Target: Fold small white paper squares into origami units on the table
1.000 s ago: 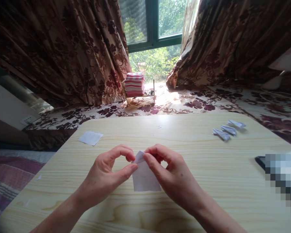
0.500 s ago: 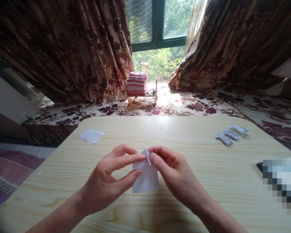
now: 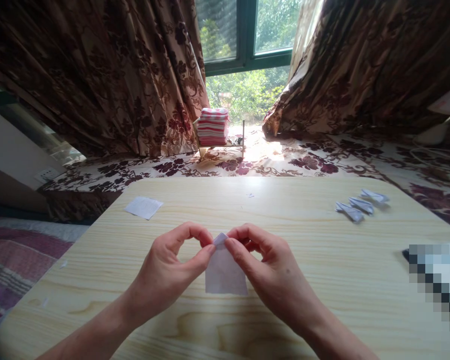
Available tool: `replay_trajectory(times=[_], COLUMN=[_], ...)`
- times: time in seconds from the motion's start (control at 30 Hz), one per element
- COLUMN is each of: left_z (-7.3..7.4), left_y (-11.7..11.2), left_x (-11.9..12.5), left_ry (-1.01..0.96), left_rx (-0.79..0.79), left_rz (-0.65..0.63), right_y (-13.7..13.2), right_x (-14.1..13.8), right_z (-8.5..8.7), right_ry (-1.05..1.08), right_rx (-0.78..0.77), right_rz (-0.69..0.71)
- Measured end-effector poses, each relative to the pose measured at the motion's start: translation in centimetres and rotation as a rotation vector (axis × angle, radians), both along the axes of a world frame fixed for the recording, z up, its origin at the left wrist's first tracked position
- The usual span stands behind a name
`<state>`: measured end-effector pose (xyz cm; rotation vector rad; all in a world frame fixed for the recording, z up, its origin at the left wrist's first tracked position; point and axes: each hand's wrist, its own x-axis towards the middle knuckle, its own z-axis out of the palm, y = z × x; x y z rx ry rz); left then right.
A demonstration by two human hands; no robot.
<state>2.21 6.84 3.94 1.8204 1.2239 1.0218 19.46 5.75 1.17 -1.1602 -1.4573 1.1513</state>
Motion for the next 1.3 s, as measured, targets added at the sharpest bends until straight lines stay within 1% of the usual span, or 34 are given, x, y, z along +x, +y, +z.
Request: replay_trajectory(times=[0.1, 0.17, 0.3, 0.53, 0.63, 0.7, 0.87, 0.97, 1.07, 1.13, 1.23, 1.3], left_z=[0.0, -0.1, -0.3, -0.4, -0.5, -0.6, -0.6, -0.8, -1.0, -1.1, -1.0, -0.8], left_y=[0.1, 0.1, 0.3, 0.1, 0.1, 0.1, 0.3, 0.4, 0.5, 0.6, 0.5, 0.6], left_x=[-0.2, -0.4, -0.5, -0.4, -0.3, -0.3, -0.2, -0.3, -0.4, -0.4, -0.4, -0.4], left_ry=[-0.056, -0.068, -0.097, -0.092, -0.112, -0.130, -0.109, -0.126, -0.176, -0.175, -0.150, -0.193], left_rx=[-0.136, -0.169, -0.170, -0.146, -0.132, -0.147, -0.204, -0.203, -0.249, -0.283, -0.281, -0.309], left_rz=[-0.058, -0.086, -0.090, -0.126, -0.101, -0.084, -0.103, -0.091, -0.069, -0.061, -0.065, -0.082], right_y=[-0.1, -0.1, 0.0, -0.2, -0.2, -0.2, -0.1, 0.1, 0.3, 0.3, 0.2, 0.2], right_x=[-0.1, -0.1, 0.1, 0.0, -0.1, -0.1, 0.1, 0.2, 0.4, 0.6, 0.6, 0.6], right_z=[0.3, 0.5, 0.6, 0.8, 0.9, 1.0, 1.1, 0.7, 0.5, 0.7, 1.2, 1.5], right_ry=[-0.025, -0.041, -0.056, -0.108, -0.102, -0.096, -0.118, -0.092, -0.079, -0.110, -0.179, -0.204], right_rx=[0.008, 0.005, -0.036, 0.021, -0.008, -0.025, 0.006, -0.059, -0.100, -0.063, 0.014, 0.044], right_rz=[0.025, 0.028, 0.015, 0.048, 0.074, 0.083, 0.074, 0.092, 0.080, 0.079, 0.110, 0.126])
